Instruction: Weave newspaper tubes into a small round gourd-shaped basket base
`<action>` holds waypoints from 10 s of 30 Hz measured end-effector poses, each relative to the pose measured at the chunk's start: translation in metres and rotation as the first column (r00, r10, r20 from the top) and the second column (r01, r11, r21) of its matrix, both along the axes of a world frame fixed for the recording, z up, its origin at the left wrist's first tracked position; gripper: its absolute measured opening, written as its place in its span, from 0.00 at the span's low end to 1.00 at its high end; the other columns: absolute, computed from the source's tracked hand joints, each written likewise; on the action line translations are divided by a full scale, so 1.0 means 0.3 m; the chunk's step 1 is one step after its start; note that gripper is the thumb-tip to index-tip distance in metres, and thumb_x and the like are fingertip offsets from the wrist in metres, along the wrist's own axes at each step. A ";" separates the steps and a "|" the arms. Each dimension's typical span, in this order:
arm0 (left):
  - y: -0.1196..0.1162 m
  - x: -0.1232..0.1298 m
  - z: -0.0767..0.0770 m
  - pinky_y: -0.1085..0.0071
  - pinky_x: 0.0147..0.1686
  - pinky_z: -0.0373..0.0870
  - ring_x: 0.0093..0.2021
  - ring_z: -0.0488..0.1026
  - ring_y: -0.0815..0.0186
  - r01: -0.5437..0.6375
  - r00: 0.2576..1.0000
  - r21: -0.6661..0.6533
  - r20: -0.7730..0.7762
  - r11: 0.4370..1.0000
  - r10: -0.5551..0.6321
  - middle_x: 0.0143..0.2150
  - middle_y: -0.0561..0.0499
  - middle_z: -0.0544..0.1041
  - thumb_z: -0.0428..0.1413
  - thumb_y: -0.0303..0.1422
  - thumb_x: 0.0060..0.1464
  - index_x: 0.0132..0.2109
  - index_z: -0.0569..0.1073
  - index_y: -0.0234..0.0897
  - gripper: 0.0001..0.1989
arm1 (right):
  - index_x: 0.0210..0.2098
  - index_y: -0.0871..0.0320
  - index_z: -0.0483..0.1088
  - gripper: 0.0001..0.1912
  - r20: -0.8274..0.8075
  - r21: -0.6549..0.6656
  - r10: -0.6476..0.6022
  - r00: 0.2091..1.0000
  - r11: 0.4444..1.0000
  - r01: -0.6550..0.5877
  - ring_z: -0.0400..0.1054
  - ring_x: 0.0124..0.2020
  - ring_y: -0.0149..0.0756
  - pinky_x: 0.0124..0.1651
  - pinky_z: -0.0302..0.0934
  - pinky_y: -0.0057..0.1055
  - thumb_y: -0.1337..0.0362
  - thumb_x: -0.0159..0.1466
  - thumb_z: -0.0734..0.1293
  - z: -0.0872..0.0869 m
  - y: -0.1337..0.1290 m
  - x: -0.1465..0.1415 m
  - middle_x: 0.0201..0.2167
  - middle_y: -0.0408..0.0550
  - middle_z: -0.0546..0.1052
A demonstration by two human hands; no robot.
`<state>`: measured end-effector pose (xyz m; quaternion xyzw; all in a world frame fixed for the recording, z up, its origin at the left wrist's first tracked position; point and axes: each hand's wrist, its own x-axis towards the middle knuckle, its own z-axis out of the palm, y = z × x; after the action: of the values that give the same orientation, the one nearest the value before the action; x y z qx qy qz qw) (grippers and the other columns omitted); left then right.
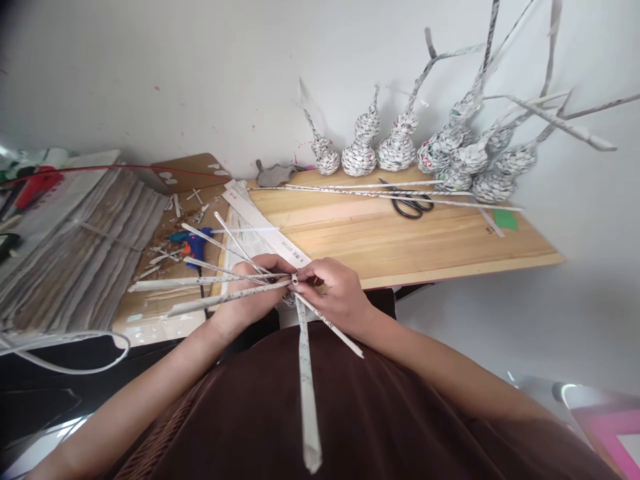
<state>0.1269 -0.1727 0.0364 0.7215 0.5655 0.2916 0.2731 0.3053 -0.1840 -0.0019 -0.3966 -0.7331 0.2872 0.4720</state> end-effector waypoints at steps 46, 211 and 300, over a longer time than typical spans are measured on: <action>-0.010 -0.024 -0.060 0.72 0.39 0.72 0.35 0.77 0.67 0.150 0.986 0.265 0.027 0.952 -0.163 0.32 0.53 0.80 0.56 0.18 0.47 0.32 0.76 0.38 0.10 | 0.39 0.52 0.74 0.05 0.043 0.146 0.011 0.999 0.989 -0.017 0.72 0.39 0.39 0.44 0.65 0.37 0.66 0.63 0.71 -0.009 -0.014 0.041 0.35 0.45 0.79; 0.122 -0.152 -0.019 0.70 0.41 0.76 0.37 0.78 0.65 0.421 0.844 -0.304 0.478 0.855 -0.246 0.37 0.49 0.81 0.60 0.32 0.51 0.41 0.79 0.35 0.09 | 0.35 0.55 0.81 0.11 0.124 -0.329 0.014 0.992 0.944 0.028 0.77 0.39 0.40 0.43 0.69 0.34 0.69 0.60 0.65 0.081 0.074 -0.017 0.37 0.47 0.83; -0.010 -0.109 0.010 0.72 0.41 0.73 0.37 0.78 0.66 0.278 0.960 0.068 0.016 0.958 -0.280 0.36 0.49 0.82 0.60 0.30 0.57 0.36 0.81 0.39 0.04 | 0.27 0.58 0.71 0.13 -0.054 -0.497 0.161 0.985 0.852 -0.167 0.66 0.21 0.28 0.25 0.54 0.24 0.56 0.62 0.66 0.052 0.120 -0.010 0.20 0.40 0.73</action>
<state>0.0943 -0.1758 0.0395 0.7988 0.4448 0.2777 0.2950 0.3022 -0.1481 0.0135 -0.4396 -0.6624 0.5084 0.3309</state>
